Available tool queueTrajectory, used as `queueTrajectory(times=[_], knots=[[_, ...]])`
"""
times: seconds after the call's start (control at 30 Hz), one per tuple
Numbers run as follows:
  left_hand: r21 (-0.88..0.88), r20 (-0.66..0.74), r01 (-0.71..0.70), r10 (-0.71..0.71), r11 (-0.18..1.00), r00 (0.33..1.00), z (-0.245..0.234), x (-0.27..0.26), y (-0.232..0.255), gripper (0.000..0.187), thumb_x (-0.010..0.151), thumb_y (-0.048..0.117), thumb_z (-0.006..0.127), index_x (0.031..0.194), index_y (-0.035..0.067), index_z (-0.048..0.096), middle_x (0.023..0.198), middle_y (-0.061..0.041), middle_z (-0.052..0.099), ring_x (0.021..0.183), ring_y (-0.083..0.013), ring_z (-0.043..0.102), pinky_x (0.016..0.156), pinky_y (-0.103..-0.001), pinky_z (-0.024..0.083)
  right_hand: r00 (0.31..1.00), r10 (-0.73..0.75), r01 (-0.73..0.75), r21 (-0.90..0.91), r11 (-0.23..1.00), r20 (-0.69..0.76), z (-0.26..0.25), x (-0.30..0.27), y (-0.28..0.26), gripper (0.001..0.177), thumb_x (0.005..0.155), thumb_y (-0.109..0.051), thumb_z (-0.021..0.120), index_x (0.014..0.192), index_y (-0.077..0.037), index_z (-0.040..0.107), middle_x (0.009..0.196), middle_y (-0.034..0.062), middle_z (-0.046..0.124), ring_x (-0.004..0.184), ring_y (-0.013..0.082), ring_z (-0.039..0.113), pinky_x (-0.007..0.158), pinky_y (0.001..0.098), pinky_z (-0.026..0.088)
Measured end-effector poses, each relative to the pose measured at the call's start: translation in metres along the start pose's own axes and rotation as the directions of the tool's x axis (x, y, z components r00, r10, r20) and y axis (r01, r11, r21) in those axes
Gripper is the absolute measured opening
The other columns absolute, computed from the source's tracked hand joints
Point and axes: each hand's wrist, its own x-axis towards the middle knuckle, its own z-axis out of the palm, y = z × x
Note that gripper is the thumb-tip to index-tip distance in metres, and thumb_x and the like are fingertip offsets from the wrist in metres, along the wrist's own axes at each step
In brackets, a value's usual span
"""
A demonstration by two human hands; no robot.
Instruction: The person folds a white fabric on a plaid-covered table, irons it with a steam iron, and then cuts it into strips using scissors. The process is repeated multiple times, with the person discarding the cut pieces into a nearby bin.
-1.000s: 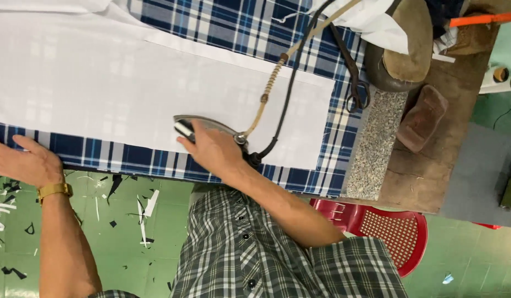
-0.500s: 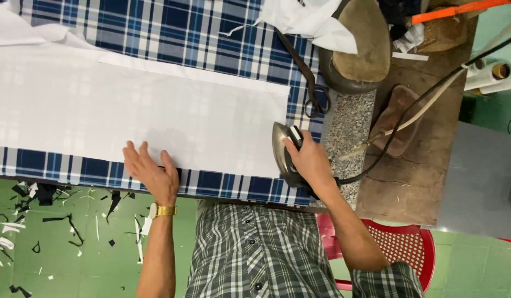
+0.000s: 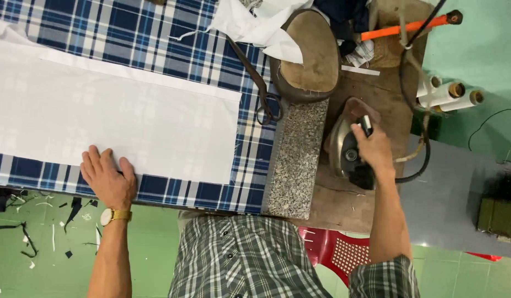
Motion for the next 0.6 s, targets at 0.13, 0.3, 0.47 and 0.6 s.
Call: queueTrajectory(times=[0.13, 0.3, 0.47, 0.6], knots=[[0.026, -0.03, 0.003, -0.002, 1.0, 1.0, 0.002, 0.0, 0.002, 0.043, 0.098, 0.027, 0.07, 0.133, 0.001, 0.068, 0.147, -0.029, 0.061, 0.138, -0.0474, 0.052, 0.115, -0.056, 0.034, 0.993, 0.017, 0.003, 0.173, 0.985, -0.115, 0.014, 0.071, 0.062, 0.043, 0.106, -0.048, 0.067, 0.105, -0.004, 0.069, 0.064, 0.0155, 0.065, 0.043, 0.0288, 0.063, 0.045, 0.0441, 0.052], [0.058, -0.027, 0.043, -0.042, 0.997, 0.999, -0.004, 0.009, 0.017, 0.042, 0.096, 0.027, 0.068, 0.13, 0.002, 0.067, 0.145, -0.028, 0.061, 0.137, -0.0456, 0.053, 0.115, -0.054, 0.036, 0.96, -0.09, 0.122, 0.107, 0.987, -0.267, 0.03, 0.081, 0.088, 0.052, 0.111, -0.045, 0.07, 0.099, 0.005, 0.067, 0.074, 0.0272, 0.065, 0.061, 0.0411, 0.065, 0.056, 0.0529, 0.05], [0.011, 0.335, 0.271, -0.259, 0.962, 0.906, -0.031, 0.017, 0.044, 0.043, 0.105, 0.028, 0.044, 0.136, 0.001, 0.055, 0.163, -0.029, 0.037, 0.152, -0.0475, 0.027, 0.124, -0.058, 0.02, 0.436, -0.601, 0.396, -0.457, 0.797, -0.67, 0.042, 0.031, -0.002, 0.042, 0.123, -0.039, 0.056, 0.121, 0.002, 0.065, 0.103, 0.0189, 0.048, 0.09, 0.0362, 0.049, 0.077, 0.0492, 0.044], [-0.062, 0.122, 0.011, -0.003, 0.998, 0.993, -0.035, -0.009, 0.099, 0.044, 0.092, 0.022, 0.068, 0.131, 0.001, 0.064, 0.145, -0.032, 0.054, 0.138, -0.0486, 0.049, 0.116, -0.056, 0.034, 0.555, -0.73, 0.801, 0.019, 0.599, -0.399, 0.098, -0.011, -0.088, 0.018, 0.103, 0.0, 0.069, 0.121, 0.004, 0.07, 0.11, 0.0198, 0.063, 0.1, 0.0388, 0.065, 0.087, 0.0466, 0.055]])
